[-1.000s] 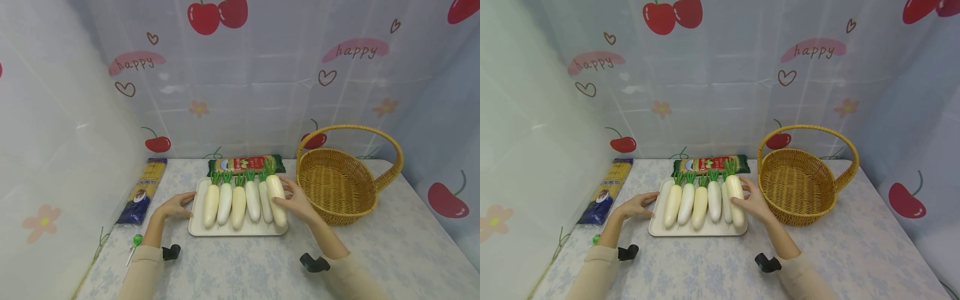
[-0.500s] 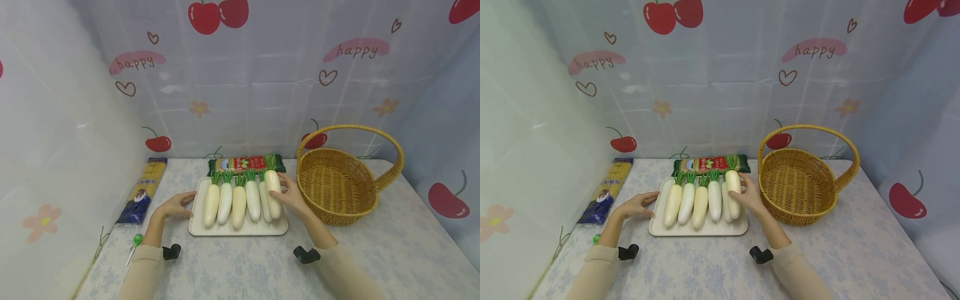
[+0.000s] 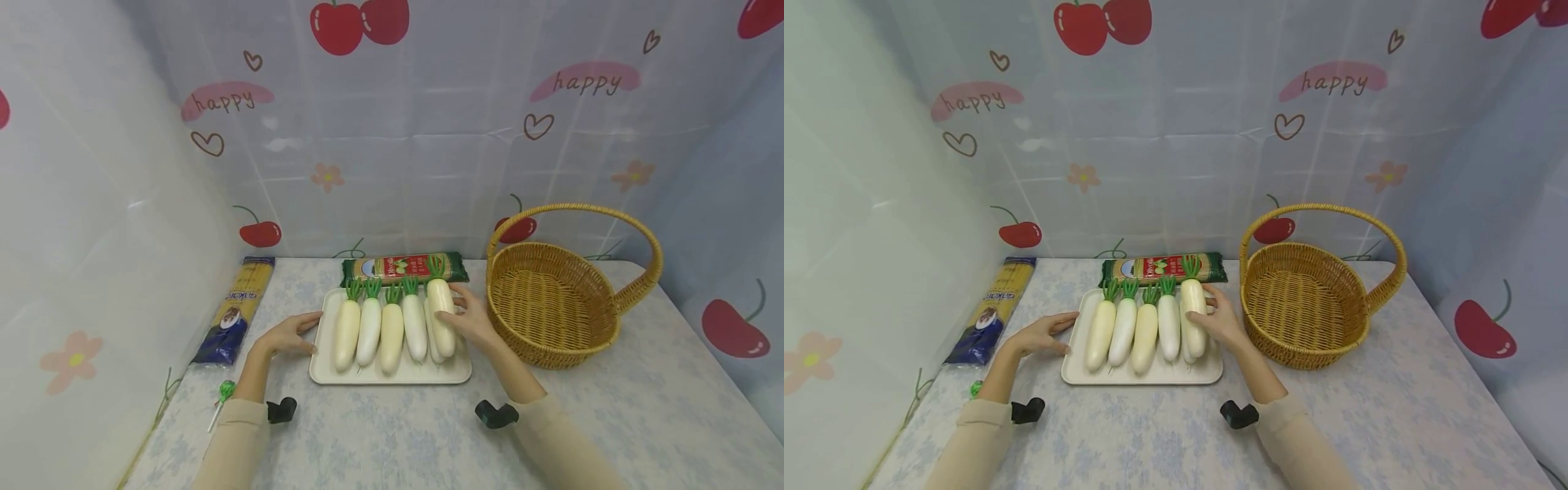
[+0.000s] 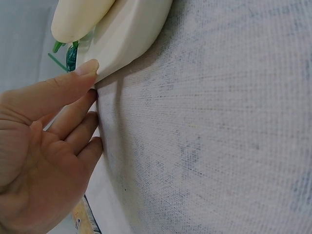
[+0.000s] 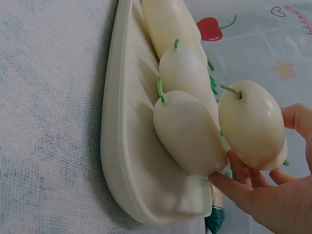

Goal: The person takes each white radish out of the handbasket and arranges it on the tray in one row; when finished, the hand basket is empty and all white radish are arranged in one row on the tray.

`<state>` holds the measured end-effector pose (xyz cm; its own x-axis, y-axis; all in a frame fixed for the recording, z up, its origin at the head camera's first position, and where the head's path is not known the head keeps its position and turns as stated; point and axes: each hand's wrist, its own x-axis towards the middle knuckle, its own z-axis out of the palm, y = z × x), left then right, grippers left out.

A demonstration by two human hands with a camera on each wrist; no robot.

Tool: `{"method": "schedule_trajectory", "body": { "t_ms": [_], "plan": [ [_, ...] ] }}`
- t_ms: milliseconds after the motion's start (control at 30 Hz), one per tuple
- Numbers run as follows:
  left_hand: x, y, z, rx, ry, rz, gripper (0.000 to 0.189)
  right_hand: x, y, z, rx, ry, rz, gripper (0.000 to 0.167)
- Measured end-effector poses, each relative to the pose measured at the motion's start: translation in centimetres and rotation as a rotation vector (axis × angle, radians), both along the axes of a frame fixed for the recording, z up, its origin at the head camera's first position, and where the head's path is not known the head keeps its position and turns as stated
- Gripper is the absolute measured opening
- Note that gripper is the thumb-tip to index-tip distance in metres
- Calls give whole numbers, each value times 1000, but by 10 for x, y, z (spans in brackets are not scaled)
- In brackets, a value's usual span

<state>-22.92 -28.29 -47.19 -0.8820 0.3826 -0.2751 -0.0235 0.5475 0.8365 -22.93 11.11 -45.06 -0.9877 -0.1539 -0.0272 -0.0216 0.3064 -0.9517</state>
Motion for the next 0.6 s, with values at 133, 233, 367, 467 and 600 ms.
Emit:
{"method": "schedule_trajectory", "body": {
  "t_ms": [133,233,367,467,600],
  "plan": [
    [0,0,0,2,-1,0,90,-1,-2,1,-5,-16,9,74],
    [0,0,1,4,-1,2,90,0,-4,2,-14,-28,9,74],
    [-1,0,0,3,1,1,90,2,-7,4,-37,-46,15,75],
    [-1,0,-1,9,0,-3,90,3,-7,3,-53,-63,19,76],
    [0,-1,-1,19,0,-6,91,3,-6,0,-72,-100,-11,75]
  ]
}}
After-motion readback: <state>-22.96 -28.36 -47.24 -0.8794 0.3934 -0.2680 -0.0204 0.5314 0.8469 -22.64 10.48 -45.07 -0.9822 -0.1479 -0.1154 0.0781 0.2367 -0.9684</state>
